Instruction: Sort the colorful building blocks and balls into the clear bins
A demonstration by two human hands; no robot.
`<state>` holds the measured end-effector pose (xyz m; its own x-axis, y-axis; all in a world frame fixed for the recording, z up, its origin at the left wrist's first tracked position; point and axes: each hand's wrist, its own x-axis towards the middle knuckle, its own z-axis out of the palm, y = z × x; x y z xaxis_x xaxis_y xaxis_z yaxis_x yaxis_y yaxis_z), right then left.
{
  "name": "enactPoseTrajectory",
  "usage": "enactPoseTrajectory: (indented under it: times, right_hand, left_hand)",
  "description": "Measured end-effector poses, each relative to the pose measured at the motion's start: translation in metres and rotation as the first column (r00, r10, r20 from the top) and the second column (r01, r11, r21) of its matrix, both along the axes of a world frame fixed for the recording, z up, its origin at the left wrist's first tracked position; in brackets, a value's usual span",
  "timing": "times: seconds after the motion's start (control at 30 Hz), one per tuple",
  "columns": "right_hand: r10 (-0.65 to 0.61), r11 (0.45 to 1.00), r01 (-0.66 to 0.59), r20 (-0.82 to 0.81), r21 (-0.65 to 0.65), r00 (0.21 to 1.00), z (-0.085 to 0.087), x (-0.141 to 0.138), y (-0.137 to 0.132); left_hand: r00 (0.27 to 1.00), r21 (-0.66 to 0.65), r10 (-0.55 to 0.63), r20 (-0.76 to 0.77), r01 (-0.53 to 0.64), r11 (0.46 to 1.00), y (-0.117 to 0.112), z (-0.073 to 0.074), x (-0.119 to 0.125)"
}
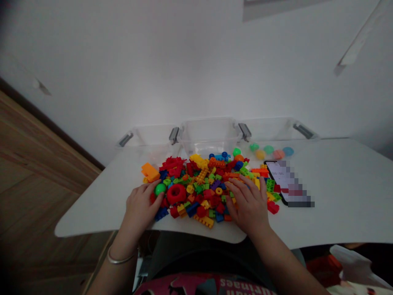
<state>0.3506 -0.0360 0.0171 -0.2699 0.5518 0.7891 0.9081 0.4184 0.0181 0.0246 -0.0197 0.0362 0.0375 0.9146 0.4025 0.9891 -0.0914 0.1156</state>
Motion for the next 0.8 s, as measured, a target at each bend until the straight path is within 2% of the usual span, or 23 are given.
enactPoseTrajectory:
  times: [0.1, 0.2, 0.3, 0.37, 0.53, 0.63, 0.7, 0.8]
  right_hand:
    - [0.004, 1.0, -0.004, 0.005, 0.008, 1.0, 0.001, 0.0, 0.0]
    - [0.018, 1.0, -0.018, -0.002, -0.001, 1.0, 0.0, 0.001, 0.001]
    - [0.031, 1.0, -0.031, -0.019, 0.0, 0.999, 0.0, 0.001, 0.002]
    - [0.037, 0.999, -0.037, -0.024, 0.002, 0.999, 0.001, 0.0, 0.002]
    - [0.059, 0.998, -0.061, -0.05, -0.029, 0.997, 0.006, -0.002, 0.002]
    - [0.139, 0.985, -0.15, -0.123, -0.087, 0.983, 0.013, -0.007, -0.001]
    - [0.209, 0.958, -0.239, -0.187, -0.156, 0.96, 0.02, -0.012, -0.005]
    - [0.306, 0.881, -0.377, -0.266, -0.284, 0.914, 0.03, -0.022, -0.011]
  left_hand:
    - [0.999, 0.0, -0.003, 0.042, 0.003, 1.0, 0.003, 0.003, 0.0]
    - [0.985, 0.125, -0.044, 0.169, 0.023, 0.992, 0.005, 0.007, 0.002]
    - [0.929, 0.265, -0.201, 0.312, 0.118, 0.957, 0.0, 0.01, 0.012]
    - [0.891, 0.305, -0.297, 0.345, 0.193, 0.933, -0.007, 0.011, 0.024]
    - [0.839, 0.421, -0.483, 0.251, 0.355, 0.835, -0.028, 0.008, 0.062]
    - [0.818, 0.484, -0.549, 0.17, 0.416, 0.77, -0.036, 0.004, 0.081]
    - [0.809, 0.507, -0.573, 0.13, 0.442, 0.74, -0.039, 0.002, 0.088]
    - [0.805, 0.531, -0.584, 0.101, 0.453, 0.716, -0.04, 0.001, 0.093]
